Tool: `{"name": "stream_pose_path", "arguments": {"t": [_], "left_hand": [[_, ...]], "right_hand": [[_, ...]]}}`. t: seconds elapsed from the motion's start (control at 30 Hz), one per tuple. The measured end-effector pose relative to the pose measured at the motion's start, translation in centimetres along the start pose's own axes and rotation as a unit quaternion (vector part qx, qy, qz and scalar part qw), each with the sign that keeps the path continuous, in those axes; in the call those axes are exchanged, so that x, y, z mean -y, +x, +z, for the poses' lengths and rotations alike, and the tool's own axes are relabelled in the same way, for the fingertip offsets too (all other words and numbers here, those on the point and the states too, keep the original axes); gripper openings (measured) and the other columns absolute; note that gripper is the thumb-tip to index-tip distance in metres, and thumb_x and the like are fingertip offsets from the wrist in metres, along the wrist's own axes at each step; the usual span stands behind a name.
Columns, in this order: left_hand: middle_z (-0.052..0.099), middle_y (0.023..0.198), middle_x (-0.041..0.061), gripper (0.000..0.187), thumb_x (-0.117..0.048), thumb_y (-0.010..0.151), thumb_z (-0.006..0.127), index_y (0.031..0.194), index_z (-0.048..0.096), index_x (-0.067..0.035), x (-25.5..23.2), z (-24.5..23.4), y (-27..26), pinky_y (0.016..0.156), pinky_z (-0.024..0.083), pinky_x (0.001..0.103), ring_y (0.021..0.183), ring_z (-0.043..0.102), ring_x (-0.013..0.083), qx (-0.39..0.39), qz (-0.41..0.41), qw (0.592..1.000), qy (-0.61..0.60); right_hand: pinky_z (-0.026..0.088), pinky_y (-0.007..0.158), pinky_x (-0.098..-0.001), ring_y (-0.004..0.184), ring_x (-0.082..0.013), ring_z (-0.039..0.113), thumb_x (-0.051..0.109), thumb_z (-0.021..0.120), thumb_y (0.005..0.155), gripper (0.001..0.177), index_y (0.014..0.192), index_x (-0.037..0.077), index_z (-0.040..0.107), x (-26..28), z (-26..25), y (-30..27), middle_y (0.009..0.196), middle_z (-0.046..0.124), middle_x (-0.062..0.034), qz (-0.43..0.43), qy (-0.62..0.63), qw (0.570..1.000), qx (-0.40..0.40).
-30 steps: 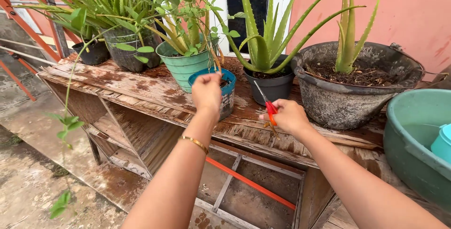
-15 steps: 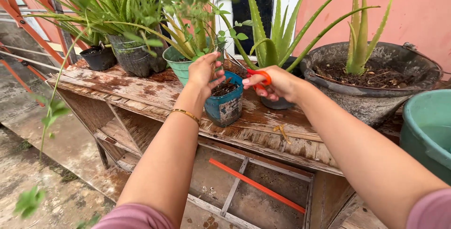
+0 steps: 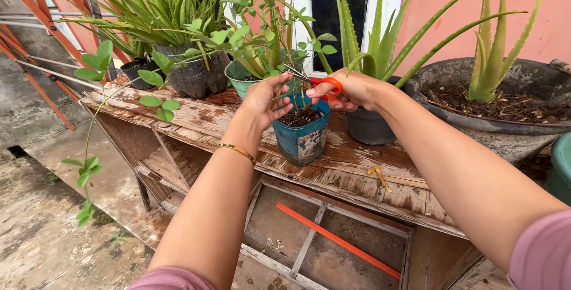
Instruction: Trimming and weeding potted plants in an outdoor garden area.
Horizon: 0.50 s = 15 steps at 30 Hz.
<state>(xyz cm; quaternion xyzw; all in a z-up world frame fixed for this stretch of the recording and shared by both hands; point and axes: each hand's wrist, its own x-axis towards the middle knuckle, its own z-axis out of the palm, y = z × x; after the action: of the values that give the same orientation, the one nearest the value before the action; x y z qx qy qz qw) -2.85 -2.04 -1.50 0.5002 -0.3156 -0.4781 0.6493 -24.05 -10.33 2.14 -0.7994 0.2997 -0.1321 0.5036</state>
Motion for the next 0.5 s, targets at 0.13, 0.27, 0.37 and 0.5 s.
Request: {"name": "stream_pose_path", "arguments": {"t": [0.13,0.27,0.37,0.5], "left_hand": [[0.056,0.076,-0.007,0.019,-0.029,0.093,0.07,0.104,0.079,-0.018,0.1,-0.3,0.0,0.072,0.057,0.033,0.068,0.054,0.0115,0.012,-0.001,1.0,0.001],[0.056,0.076,-0.008,0.017,-0.029,0.093,0.071,0.105,0.079,-0.019,0.3,-0.5,0.1,0.069,0.056,0.031,0.066,0.053,0.0099,0.019,-0.006,1.0,0.002],[0.056,0.076,-0.008,0.018,-0.029,0.093,0.07,0.105,0.079,-0.02,0.1,-0.6,0.0,0.068,0.057,0.031,0.064,0.053,0.0094,0.016,-0.005,1.0,0.0],[0.057,0.077,-0.008,0.018,-0.029,0.094,0.069,0.106,0.078,-0.02,-0.1,-0.7,0.1,0.068,0.056,0.031,0.064,0.054,0.0094,0.016,0.002,1.0,-0.003]], "right_hand": [[0.021,0.039,-0.0252,0.04,-0.006,0.033,0.051,0.078,0.077,0.045,0.087,0.008,0.072,0.6,-0.6,0.7,0.051,0.043,0.0045,-0.001,0.005,1.0,0.01],[0.019,0.038,-0.0264,0.038,-0.0069,0.031,0.049,0.081,0.073,0.044,0.083,0.007,0.073,1.6,-0.8,1.0,0.05,0.045,0.0032,0.014,-0.023,1.0,-0.005],[0.02,0.038,-0.0258,0.039,-0.0068,0.035,0.05,0.085,0.071,0.047,0.08,0.005,0.073,1.6,-0.8,1.7,0.052,0.048,0.0024,0.011,-0.022,0.999,-0.02],[0.025,0.04,-0.0243,0.043,-0.006,0.042,0.048,0.091,0.067,0.05,0.076,0.002,0.072,0.9,-1.2,2.7,0.056,0.054,0.0033,-0.024,0.003,0.999,-0.03]]}}
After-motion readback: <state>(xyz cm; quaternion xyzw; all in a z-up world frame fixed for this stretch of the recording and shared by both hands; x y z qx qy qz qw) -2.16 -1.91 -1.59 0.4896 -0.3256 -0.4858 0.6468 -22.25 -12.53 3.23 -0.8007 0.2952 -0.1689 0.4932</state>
